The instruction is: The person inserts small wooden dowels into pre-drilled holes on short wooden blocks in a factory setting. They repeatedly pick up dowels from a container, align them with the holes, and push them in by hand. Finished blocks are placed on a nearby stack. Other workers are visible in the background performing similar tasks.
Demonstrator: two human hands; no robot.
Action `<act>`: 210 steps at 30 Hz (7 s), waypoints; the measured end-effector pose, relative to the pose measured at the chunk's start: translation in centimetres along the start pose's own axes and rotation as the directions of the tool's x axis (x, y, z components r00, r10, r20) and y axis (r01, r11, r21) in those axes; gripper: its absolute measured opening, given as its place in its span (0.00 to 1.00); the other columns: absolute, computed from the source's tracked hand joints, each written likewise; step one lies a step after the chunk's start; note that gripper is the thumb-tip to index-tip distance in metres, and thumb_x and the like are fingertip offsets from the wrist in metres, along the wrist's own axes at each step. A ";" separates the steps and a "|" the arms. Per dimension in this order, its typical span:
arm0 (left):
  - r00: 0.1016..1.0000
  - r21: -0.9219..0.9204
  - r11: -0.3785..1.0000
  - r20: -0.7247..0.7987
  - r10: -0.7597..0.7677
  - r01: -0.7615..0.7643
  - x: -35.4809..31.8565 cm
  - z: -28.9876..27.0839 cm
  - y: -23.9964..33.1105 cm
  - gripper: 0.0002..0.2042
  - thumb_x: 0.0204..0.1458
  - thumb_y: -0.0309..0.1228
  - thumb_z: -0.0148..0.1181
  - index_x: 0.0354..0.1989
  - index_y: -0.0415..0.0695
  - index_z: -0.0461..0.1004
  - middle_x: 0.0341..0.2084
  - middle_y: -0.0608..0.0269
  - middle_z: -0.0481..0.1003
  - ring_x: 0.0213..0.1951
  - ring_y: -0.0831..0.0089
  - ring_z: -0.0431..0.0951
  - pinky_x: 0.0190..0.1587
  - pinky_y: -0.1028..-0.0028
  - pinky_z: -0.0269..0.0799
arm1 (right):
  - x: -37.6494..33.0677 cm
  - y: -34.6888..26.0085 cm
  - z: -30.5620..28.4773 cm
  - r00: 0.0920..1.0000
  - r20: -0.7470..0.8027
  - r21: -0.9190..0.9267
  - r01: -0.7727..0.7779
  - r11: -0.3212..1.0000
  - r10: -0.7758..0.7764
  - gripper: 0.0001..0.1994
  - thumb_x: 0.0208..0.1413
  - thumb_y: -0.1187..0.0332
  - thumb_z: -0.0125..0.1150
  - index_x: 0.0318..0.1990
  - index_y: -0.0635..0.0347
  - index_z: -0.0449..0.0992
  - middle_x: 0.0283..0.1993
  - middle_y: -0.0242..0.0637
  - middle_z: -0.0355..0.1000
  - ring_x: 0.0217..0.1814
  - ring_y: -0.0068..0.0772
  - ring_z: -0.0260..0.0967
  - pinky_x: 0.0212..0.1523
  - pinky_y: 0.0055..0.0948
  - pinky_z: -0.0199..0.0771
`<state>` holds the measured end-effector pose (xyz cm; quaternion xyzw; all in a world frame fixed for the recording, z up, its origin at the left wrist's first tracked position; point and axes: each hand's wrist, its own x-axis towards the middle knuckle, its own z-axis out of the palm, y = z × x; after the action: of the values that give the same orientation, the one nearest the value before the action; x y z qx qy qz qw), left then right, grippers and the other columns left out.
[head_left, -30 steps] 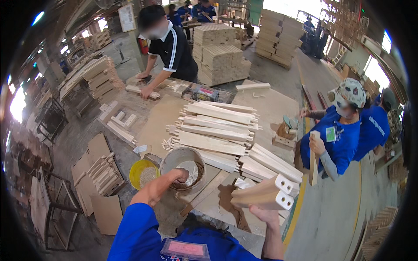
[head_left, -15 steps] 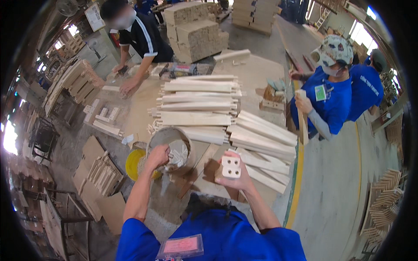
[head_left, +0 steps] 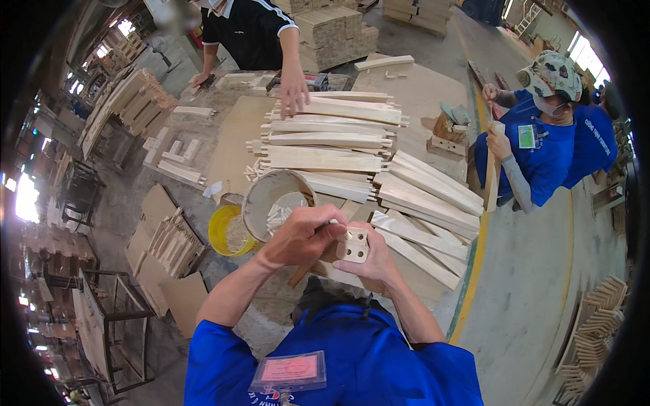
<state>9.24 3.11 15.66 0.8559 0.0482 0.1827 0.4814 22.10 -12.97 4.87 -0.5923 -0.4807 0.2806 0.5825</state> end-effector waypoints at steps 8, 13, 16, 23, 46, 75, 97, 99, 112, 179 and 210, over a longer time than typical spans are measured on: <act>0.985 0.396 0.907 0.143 0.093 -0.143 0.0 0.3 0.9 0.07 0.49 0.24 0.63 0.33 0.42 0.71 0.27 0.54 0.71 0.28 0.53 0.78 0.30 0.59 0.74 | 1.0 1.0 0.9 0.998 -0.009 0.027 -0.056 0.998 0.056 0.36 0.33 0.61 0.85 0.53 0.59 0.74 0.47 0.39 0.76 0.48 0.36 0.75 0.50 0.33 0.75; 0.963 0.337 0.931 0.265 0.053 -0.144 0.8 -0.7 -0.2 0.08 0.50 0.28 0.65 0.37 0.41 0.76 0.29 0.50 0.75 0.31 0.52 0.79 0.34 0.62 0.76 | 1.5 1.6 1.0 0.992 0.073 -0.151 0.115 0.982 -0.105 0.36 0.33 0.63 0.85 0.53 0.59 0.74 0.46 0.38 0.76 0.47 0.35 0.76 0.49 0.32 0.75; 0.961 0.035 0.992 0.256 0.108 -0.121 3.0 -2.8 -2.8 0.09 0.54 0.33 0.65 0.39 0.42 0.80 0.28 0.53 0.78 0.31 0.60 0.80 0.34 0.68 0.75 | 1.7 0.8 0.8 0.989 0.033 0.030 -0.142 0.989 0.141 0.37 0.33 0.65 0.85 0.55 0.60 0.72 0.46 0.35 0.76 0.45 0.29 0.74 0.47 0.31 0.75; 0.924 -0.189 0.937 0.306 -0.228 0.294 -1.6 -7.5 -23.3 0.13 0.56 0.40 0.60 0.36 0.41 0.81 0.30 0.62 0.81 0.31 0.66 0.79 0.35 0.68 0.75 | 0.3 2.4 -1.1 0.980 -0.015 0.203 -0.192 0.960 0.199 0.38 0.31 0.69 0.84 0.54 0.59 0.70 0.47 0.30 0.72 0.45 0.23 0.70 0.48 0.28 0.72; 0.947 0.204 0.927 0.005 0.320 -0.314 2.9 -2.3 1.4 0.04 0.54 0.25 0.61 0.37 0.41 0.76 0.33 0.60 0.76 0.34 0.60 0.76 0.31 0.67 0.67 | 1.7 0.4 1.0 0.996 -0.032 0.004 -0.082 0.997 0.082 0.38 0.33 0.59 0.84 0.55 0.59 0.72 0.45 0.39 0.76 0.48 0.37 0.75 0.51 0.36 0.74; 0.967 0.368 0.915 0.244 0.075 -0.164 4.1 -1.2 0.2 0.08 0.47 0.25 0.63 0.36 0.44 0.77 0.33 0.61 0.76 0.38 0.62 0.79 0.49 0.63 0.72 | 2.7 3.1 1.7 0.991 0.021 0.205 -0.133 0.970 0.131 0.30 0.37 0.67 0.82 0.50 0.56 0.74 0.48 0.41 0.75 0.49 0.42 0.75 0.49 0.37 0.75; 0.437 0.753 0.656 0.575 -0.691 0.046 -3.1 0.7 -27.6 0.19 0.48 0.40 0.62 0.43 0.37 0.82 0.43 0.42 0.80 0.47 0.50 0.81 0.50 0.59 0.76 | 2.6 0.6 1.9 0.929 -0.201 0.139 -0.286 0.948 0.310 0.35 0.35 0.66 0.84 0.54 0.61 0.71 0.43 0.31 0.73 0.44 0.23 0.72 0.45 0.28 0.75; 0.465 0.710 0.703 0.608 -0.644 0.045 -3.7 -0.4 -29.4 0.18 0.50 0.38 0.60 0.42 0.36 0.82 0.41 0.40 0.80 0.44 0.51 0.82 0.47 0.58 0.76 | 2.7 -0.1 2.5 0.940 -0.186 0.110 -0.269 0.957 0.286 0.36 0.35 0.64 0.84 0.54 0.61 0.71 0.42 0.31 0.73 0.45 0.24 0.71 0.46 0.28 0.74; 0.249 0.621 0.576 0.535 -0.807 0.532 -3.6 -0.3 -25.9 0.15 0.48 0.28 0.58 0.44 0.38 0.82 0.41 0.44 0.81 0.39 0.65 0.81 0.43 0.66 0.77 | 1.0 1.4 0.9 0.973 -0.214 0.006 -0.092 0.996 0.091 0.36 0.36 0.61 0.84 0.54 0.62 0.71 0.43 0.37 0.75 0.45 0.30 0.74 0.49 0.33 0.74; 0.953 0.070 0.988 -0.280 -0.115 0.140 -0.5 -0.9 -2.6 0.07 0.57 0.28 0.64 0.37 0.38 0.76 0.26 0.57 0.75 0.28 0.62 0.77 0.33 0.69 0.72 | 5.0 2.0 5.7 0.946 -0.302 -0.198 0.056 0.979 -0.115 0.32 0.39 0.67 0.81 0.54 0.61 0.72 0.48 0.45 0.74 0.47 0.46 0.76 0.48 0.37 0.77; 0.879 -0.083 0.880 -0.062 -0.473 0.468 -2.0 -3.7 -18.3 0.16 0.53 0.34 0.60 0.47 0.38 0.79 0.32 0.55 0.80 0.36 0.66 0.79 0.40 0.70 0.74 | 3.0 4.0 3.0 0.911 -0.383 0.076 -0.132 0.988 0.151 0.37 0.40 0.64 0.83 0.56 0.65 0.67 0.46 0.38 0.74 0.45 0.28 0.73 0.47 0.30 0.75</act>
<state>7.78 15.30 1.47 0.7941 0.2681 0.0960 0.5369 21.49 -8.47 1.25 -0.6551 -0.3048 0.2109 0.6584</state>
